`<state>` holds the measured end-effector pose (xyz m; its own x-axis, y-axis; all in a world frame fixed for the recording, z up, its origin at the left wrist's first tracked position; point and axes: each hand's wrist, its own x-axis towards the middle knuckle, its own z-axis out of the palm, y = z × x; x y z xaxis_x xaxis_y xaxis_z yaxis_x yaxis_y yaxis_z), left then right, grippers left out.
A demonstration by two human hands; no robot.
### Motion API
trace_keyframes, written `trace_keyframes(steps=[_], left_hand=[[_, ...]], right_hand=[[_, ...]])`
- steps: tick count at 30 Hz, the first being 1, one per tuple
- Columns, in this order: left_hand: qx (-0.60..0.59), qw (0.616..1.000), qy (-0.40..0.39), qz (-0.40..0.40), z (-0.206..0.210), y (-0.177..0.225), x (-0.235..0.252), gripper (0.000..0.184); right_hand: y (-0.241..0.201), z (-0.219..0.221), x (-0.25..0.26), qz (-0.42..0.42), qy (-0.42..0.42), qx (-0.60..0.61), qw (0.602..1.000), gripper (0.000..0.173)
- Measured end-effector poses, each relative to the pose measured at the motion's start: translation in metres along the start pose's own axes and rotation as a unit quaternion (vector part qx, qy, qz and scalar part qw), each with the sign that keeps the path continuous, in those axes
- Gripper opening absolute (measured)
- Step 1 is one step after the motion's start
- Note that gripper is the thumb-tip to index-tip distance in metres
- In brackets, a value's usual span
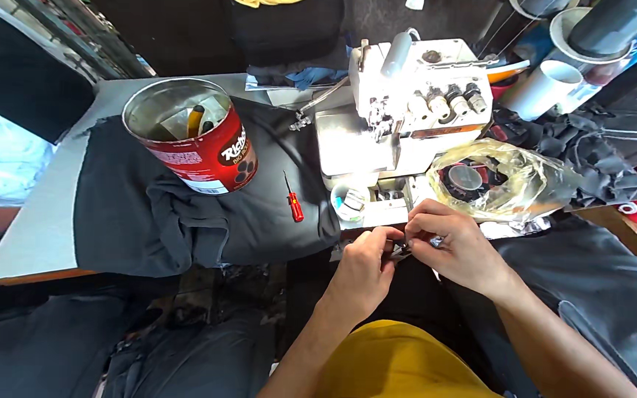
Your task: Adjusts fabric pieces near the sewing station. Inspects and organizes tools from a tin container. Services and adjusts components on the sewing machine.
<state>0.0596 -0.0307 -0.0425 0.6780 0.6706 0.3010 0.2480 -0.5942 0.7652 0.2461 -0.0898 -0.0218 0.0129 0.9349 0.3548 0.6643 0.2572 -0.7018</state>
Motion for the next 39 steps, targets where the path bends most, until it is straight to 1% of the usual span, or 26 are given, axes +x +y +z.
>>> trace_keyframes(steps=[4, 8, 9, 11, 14, 18, 21, 23, 28, 31, 33, 35, 37, 38, 39], left_hand=[[-0.046, 0.998, -0.015, -0.028, -0.001, -0.004, 0.001, 0.042], [-0.15, 0.986, -0.021, -0.068, -0.002, -0.011, 0.003, 0.063], [-0.179, 0.981, -0.021, -0.076, -0.002, -0.014, 0.003, 0.063], [-0.237, 0.967, -0.015, -0.091, -0.004, -0.017, 0.004, 0.054], [-0.352, 0.931, 0.007, -0.098, -0.005, -0.022, 0.005, 0.04], [-0.442, 0.889, 0.056, -0.107, 0.0, -0.029, 0.004, 0.037], [-0.458, 0.879, 0.086, -0.103, -0.005, -0.029, 0.005, 0.032], [-0.464, 0.876, 0.103, -0.084, -0.011, -0.03, 0.007, 0.03], [-0.415, 0.898, 0.131, -0.062, -0.028, -0.031, 0.016, 0.029], [-0.402, 0.9, 0.151, -0.075, -0.032, -0.031, 0.023, 0.027], [-0.405, 0.899, 0.15, -0.073, -0.03, -0.033, 0.026, 0.026], [-0.414, 0.895, 0.149, -0.078, -0.025, -0.032, 0.028, 0.026], [-0.417, 0.892, 0.154, -0.089, -0.02, -0.029, 0.029, 0.027], [-0.411, 0.895, 0.146, -0.092, -0.019, -0.029, 0.029, 0.033], [-0.404, 0.901, 0.13, -0.089, -0.018, -0.028, 0.029, 0.042]], right_hand=[[0.0, -0.004, 0.0, 0.02, 0.028, -0.006, 0.999, 0.016], [0.003, -0.012, 0.0, 0.049, 0.046, 0.018, 0.998, 0.018], [0.006, -0.013, -0.001, 0.056, 0.055, 0.039, 0.996, 0.018], [0.011, -0.015, -0.002, 0.065, 0.08, 0.105, 0.989, 0.015], [0.017, -0.014, -0.005, 0.088, 0.109, 0.209, 0.968, 0.011], [0.022, -0.006, -0.01, 0.105, 0.106, 0.266, 0.952, 0.009], [0.024, -0.001, -0.014, 0.111, 0.096, 0.28, 0.949, 0.009], [0.026, 0.002, -0.015, 0.116, 0.093, 0.292, 0.945, 0.01], [0.027, 0.006, -0.017, 0.128, 0.087, 0.307, 0.939, 0.009], [0.027, 0.007, -0.019, 0.14, 0.084, 0.311, 0.936, 0.009], [0.026, 0.009, -0.019, 0.145, 0.088, 0.331, 0.928, 0.009], [0.025, 0.011, -0.016, 0.131, 0.1, 0.361, 0.918, 0.008], [0.024, 0.016, -0.008, 0.093, 0.113, 0.396, 0.907, 0.011], [0.022, 0.018, -0.003, 0.075, 0.114, 0.408, 0.903, 0.012], [0.021, 0.02, 0.002, 0.056, 0.109, 0.418, 0.9, 0.014]])
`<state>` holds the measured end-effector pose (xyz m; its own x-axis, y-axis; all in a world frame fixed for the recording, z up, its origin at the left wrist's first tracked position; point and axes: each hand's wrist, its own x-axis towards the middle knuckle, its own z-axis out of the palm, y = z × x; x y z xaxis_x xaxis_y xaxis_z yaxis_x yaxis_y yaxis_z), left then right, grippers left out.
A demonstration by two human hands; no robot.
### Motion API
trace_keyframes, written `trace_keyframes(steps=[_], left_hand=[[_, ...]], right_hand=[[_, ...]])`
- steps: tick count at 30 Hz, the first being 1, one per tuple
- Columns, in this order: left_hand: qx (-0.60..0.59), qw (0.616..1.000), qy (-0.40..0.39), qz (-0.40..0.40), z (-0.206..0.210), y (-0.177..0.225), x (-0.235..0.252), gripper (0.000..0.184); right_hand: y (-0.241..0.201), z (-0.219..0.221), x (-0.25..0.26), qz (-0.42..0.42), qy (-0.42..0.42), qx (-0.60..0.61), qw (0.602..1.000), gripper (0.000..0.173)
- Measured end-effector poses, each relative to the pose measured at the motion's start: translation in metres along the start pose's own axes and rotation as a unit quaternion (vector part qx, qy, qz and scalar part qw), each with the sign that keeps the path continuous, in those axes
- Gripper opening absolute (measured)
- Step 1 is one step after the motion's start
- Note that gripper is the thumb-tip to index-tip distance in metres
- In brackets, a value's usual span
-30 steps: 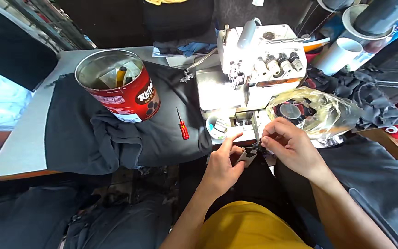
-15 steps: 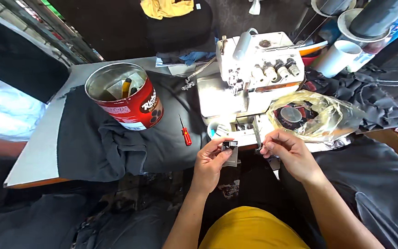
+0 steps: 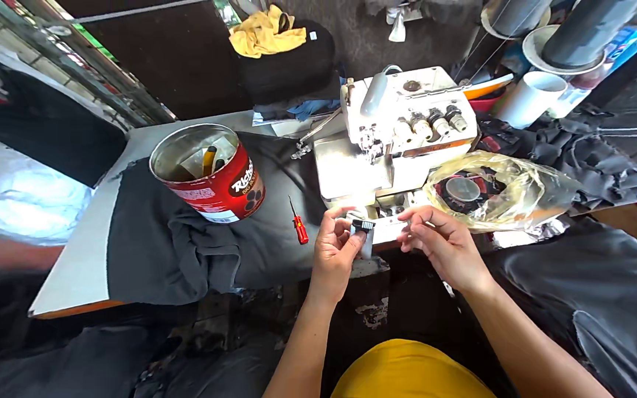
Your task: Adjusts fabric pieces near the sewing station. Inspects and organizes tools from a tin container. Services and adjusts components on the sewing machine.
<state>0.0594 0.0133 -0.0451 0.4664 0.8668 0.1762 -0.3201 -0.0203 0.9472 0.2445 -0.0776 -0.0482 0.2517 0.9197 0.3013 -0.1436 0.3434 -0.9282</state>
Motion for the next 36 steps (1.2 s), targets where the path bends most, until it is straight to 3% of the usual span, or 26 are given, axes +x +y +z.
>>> trace_keyframes(steps=[2, 4, 10, 15, 18, 23, 25, 28, 30, 33, 36], left_hand=[[0.014, 0.999, -0.031, 0.01, 0.002, 0.001, 0.0, 0.055], [0.01, 0.998, -0.055, 0.018, 0.002, 0.001, -0.001, 0.054], [-0.025, 0.994, -0.074, -0.078, 0.008, 0.003, -0.009, 0.03], [-0.075, 0.99, -0.065, -0.097, 0.008, 0.002, -0.009, 0.021], [-0.087, 0.988, -0.07, -0.105, 0.007, 0.002, -0.01, 0.024], [-0.174, 0.95, -0.225, -0.129, -0.012, 0.004, -0.011, 0.044], [-0.185, 0.943, -0.226, -0.157, -0.016, 0.007, -0.012, 0.051], [-0.043, 0.982, -0.142, -0.119, -0.006, 0.012, -0.015, 0.043], [0.113, 0.989, -0.097, 0.01, -0.004, 0.011, -0.012, 0.036], [0.329, 0.924, -0.008, 0.194, -0.009, 0.016, 0.004, 0.018], [0.454, 0.864, -0.001, 0.217, -0.021, 0.017, 0.027, 0.017]], right_hand=[[0.002, 0.006, 0.007, -0.026, -0.042, 0.014, 0.999, 0.017], [0.003, 0.011, 0.011, -0.043, -0.079, 0.016, 0.996, 0.018], [0.012, 0.016, 0.008, -0.076, -0.097, 0.039, 0.992, 0.012], [0.012, 0.015, 0.002, -0.092, -0.089, 0.038, 0.991, 0.009], [0.01, 0.017, -0.001, -0.13, -0.104, -0.014, 0.986, 0.007], [0.006, 0.01, -0.001, -0.19, -0.105, -0.181, 0.959, 0.009], [0.006, 0.009, -0.002, -0.205, -0.121, -0.235, 0.942, 0.008], [0.002, 0.013, -0.004, -0.232, -0.14, -0.29, 0.918, 0.004], [-0.002, 0.015, -0.004, -0.237, -0.14, -0.289, 0.917, 0.004], [-0.005, 0.008, -0.002, -0.228, -0.087, -0.256, 0.935, 0.01], [-0.006, -0.004, -0.001, -0.211, -0.036, -0.213, 0.953, 0.012]])
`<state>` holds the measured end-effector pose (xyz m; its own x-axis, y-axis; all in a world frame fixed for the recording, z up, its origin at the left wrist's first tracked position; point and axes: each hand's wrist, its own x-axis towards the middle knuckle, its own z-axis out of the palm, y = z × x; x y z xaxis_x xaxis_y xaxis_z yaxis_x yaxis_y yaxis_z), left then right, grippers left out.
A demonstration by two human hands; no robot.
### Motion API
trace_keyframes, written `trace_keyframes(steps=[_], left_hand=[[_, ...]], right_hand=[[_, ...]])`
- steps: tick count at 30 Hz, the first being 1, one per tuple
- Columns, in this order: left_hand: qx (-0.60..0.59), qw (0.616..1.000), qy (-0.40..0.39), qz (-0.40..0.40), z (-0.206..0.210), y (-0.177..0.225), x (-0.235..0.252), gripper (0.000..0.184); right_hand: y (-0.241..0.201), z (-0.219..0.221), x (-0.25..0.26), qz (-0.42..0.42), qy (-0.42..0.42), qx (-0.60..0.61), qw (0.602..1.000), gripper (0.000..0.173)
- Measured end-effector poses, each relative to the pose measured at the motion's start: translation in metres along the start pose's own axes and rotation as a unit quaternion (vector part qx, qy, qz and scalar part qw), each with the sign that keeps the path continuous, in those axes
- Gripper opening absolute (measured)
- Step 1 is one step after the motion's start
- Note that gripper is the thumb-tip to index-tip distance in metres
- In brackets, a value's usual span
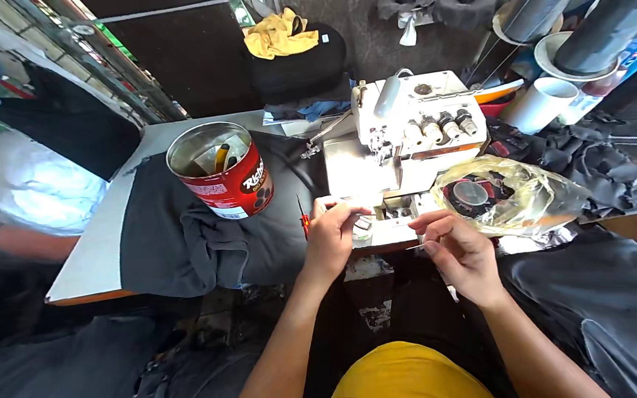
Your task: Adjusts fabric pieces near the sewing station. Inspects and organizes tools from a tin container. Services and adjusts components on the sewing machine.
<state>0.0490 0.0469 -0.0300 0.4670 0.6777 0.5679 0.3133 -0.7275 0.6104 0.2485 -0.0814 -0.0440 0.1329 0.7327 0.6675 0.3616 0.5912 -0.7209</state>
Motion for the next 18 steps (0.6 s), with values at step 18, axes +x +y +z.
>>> trace_keyframes(steps=[18], left_hand=[[0.206, 0.951, -0.189, 0.135, 0.015, -0.025, 0.014, 0.015]], right_hand=[[0.01, 0.0, -0.014, 0.061, 0.01, 0.004, 0.998, 0.006]])
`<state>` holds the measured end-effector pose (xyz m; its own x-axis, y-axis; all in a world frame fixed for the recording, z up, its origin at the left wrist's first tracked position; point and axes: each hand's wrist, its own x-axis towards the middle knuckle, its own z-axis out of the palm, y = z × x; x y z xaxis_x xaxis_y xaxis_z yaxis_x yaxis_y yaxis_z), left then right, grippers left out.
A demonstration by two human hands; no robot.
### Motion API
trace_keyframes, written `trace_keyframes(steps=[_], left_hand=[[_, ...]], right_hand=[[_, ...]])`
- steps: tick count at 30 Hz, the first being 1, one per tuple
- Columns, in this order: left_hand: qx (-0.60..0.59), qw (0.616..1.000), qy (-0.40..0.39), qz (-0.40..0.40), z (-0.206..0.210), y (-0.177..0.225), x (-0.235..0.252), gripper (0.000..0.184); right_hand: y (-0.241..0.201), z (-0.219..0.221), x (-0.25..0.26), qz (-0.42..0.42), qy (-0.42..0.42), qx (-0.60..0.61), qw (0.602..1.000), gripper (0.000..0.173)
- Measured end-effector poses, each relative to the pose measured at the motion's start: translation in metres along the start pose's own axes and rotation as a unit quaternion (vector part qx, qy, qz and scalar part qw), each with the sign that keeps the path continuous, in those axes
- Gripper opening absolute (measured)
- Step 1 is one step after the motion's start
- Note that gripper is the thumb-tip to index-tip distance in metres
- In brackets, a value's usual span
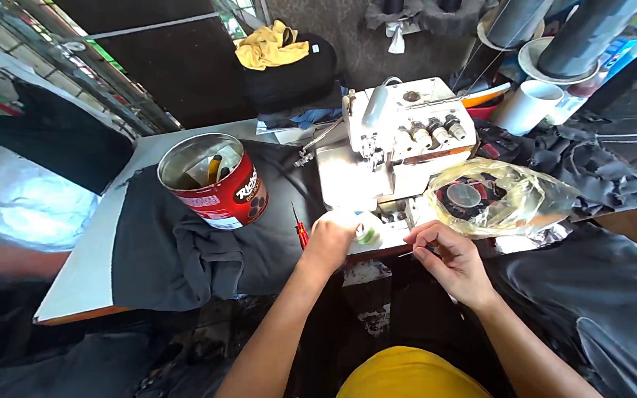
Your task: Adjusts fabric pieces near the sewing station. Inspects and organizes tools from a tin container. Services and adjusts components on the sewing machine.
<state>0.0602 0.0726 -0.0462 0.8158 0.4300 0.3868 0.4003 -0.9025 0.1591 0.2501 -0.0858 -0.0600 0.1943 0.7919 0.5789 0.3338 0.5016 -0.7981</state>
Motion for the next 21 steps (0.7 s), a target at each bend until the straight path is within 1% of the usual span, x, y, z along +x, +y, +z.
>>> trace_keyframes(steps=[1, 3, 4, 5, 7, 9, 11, 12, 13, 15, 17, 21], left_hand=[[-0.003, 0.999, -0.046, -0.024, -0.005, 0.0, 0.002, 0.015], [-0.011, 0.991, -0.129, -0.044, -0.016, 0.002, 0.006, 0.016], [-0.022, 0.985, -0.162, -0.047, -0.02, 0.004, 0.008, 0.018], [-0.038, 0.983, -0.175, -0.045, -0.023, 0.007, 0.009, 0.02], [-0.083, 0.982, -0.169, -0.031, -0.026, 0.013, 0.008, 0.025], [-0.102, 0.983, -0.151, -0.007, -0.02, 0.02, 0.009, 0.033], [-0.095, 0.984, -0.152, 0.008, -0.014, 0.026, 0.012, 0.034], [-0.086, 0.982, -0.171, 0.003, -0.015, 0.029, 0.016, 0.033], [-0.067, 0.981, -0.182, -0.002, -0.017, 0.032, 0.019, 0.028], [-0.023, 0.986, -0.165, 0.013, -0.017, 0.03, 0.019, 0.016], [0.016, 0.989, -0.14, 0.038, -0.019, 0.025, 0.015, 0.013], [0.086, 0.992, -0.062, 0.065, -0.015, 0.015, -0.001, 0.01]], right_hand=[[0.0, 0.001, 0.001, 0.008, 0.007, -0.008, 1.0, 0.005], [0.001, 0.004, 0.005, 0.021, 0.017, -0.018, 0.999, 0.007], [0.002, 0.006, 0.007, 0.029, 0.02, -0.022, 0.999, 0.009], [0.002, 0.008, 0.008, 0.04, 0.024, -0.025, 0.999, 0.01], [0.005, 0.013, 0.01, 0.079, 0.029, -0.027, 0.996, 0.013], [0.009, 0.018, 0.011, 0.152, 0.036, -0.008, 0.988, 0.014], [0.014, 0.024, 0.014, 0.243, 0.049, 0.057, 0.967, 0.014], [0.018, 0.027, 0.014, 0.274, 0.061, 0.098, 0.955, 0.015], [0.022, 0.03, 0.015, 0.297, 0.072, 0.142, 0.942, 0.014], [0.026, 0.036, 0.017, 0.323, 0.085, 0.213, 0.918, 0.015], [0.026, 0.041, 0.018, 0.331, 0.083, 0.243, 0.908, 0.015], [0.027, 0.045, 0.02, 0.338, 0.051, 0.255, 0.904, 0.014]])
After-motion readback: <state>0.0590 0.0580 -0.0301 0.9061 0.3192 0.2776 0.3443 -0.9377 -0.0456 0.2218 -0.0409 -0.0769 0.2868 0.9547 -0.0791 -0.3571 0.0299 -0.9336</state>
